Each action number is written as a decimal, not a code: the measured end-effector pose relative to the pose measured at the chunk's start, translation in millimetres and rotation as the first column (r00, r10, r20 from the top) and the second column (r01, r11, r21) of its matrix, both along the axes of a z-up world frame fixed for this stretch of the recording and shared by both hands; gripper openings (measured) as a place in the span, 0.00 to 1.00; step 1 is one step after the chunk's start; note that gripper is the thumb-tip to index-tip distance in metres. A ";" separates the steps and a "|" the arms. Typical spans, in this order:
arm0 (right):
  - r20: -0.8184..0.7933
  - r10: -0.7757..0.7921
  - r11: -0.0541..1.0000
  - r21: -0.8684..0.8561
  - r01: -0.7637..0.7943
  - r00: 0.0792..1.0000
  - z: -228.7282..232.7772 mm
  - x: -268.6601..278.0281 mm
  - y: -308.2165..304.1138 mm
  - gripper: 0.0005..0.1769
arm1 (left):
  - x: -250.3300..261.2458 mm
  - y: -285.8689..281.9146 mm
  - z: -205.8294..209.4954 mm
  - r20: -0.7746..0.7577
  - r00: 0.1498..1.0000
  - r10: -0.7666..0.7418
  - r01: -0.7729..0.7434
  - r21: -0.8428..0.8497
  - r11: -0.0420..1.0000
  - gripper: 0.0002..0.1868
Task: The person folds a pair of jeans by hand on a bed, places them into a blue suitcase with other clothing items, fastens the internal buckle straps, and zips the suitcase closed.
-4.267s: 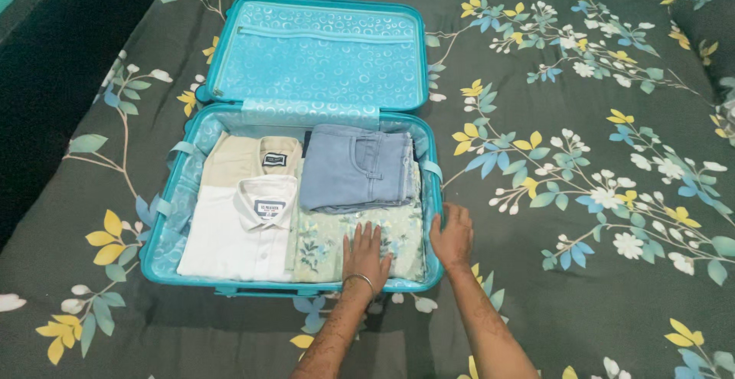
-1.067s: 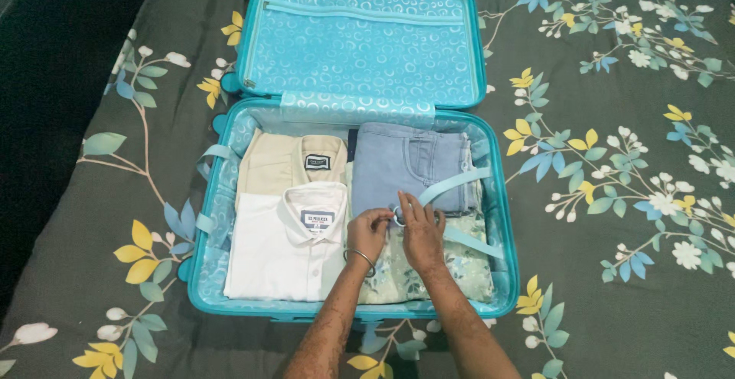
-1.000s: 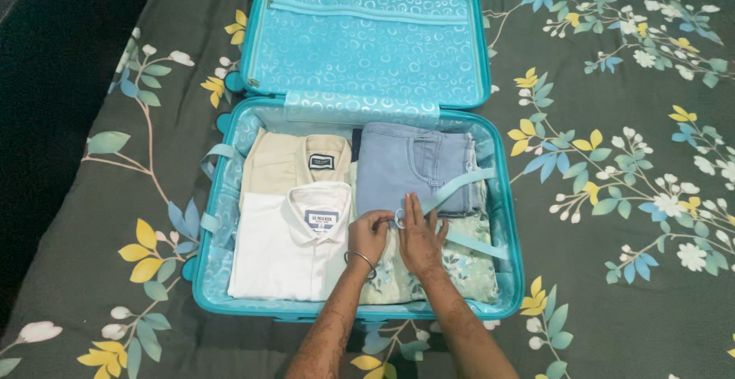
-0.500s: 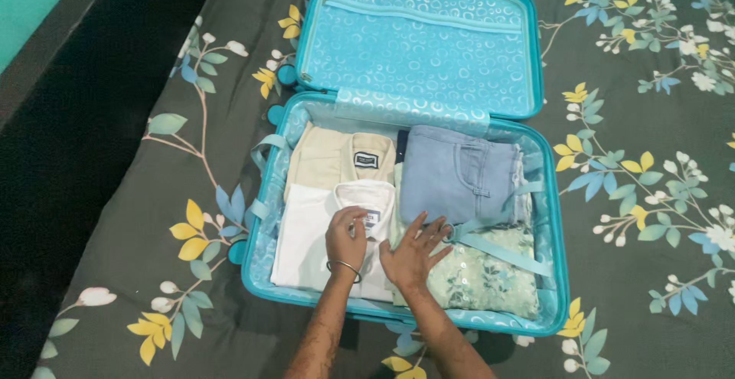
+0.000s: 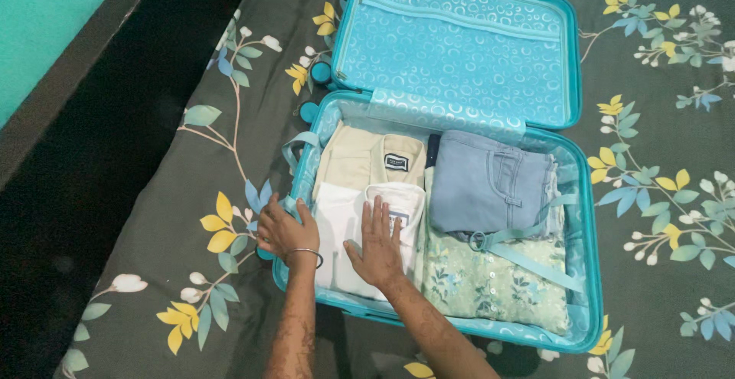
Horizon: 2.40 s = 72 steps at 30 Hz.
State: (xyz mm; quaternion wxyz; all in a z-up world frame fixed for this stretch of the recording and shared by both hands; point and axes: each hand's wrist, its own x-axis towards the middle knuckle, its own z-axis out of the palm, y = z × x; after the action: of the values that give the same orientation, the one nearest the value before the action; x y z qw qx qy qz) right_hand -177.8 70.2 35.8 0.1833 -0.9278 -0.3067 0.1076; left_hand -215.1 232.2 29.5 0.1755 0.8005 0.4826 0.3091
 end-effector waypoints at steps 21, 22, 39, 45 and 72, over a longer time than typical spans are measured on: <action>-0.104 -0.122 0.761 0.629 0.160 0.987 -25.7 45.3 -0.3 0.22 | 49.8 -22.9 16.8 0.787 0.507 -0.351 0.797 -0.274 0.538 0.37; -0.380 -0.110 0.607 0.706 0.364 0.919 -31.1 52.1 -1.8 0.25 | 48.8 -34.0 14.5 0.718 0.527 -0.455 0.820 -0.288 0.495 0.30; -0.785 0.046 0.264 0.606 0.750 0.618 -28.0 71.7 -35.6 0.24 | 38.9 -81.5 -32.5 0.487 0.735 -0.472 0.677 -0.476 0.562 0.18; -0.703 -0.079 0.192 0.685 0.703 0.707 -47.0 79.7 -41.8 0.14 | 47.5 -99.2 -0.4 0.529 0.724 -0.443 0.674 -0.405 0.617 0.28; -0.615 -0.088 0.585 0.605 0.541 0.784 2.8 80.1 -101.8 0.19 | 58.0 -85.0 13.4 0.048 0.531 -0.846 0.846 -0.098 0.525 0.11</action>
State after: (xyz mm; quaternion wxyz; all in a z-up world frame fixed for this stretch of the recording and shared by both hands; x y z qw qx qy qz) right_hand -97.7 -31.6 38.6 0.6447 -0.7379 -0.0829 0.1817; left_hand -157.1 147.2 42.9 0.3450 0.9241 0.0508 0.1563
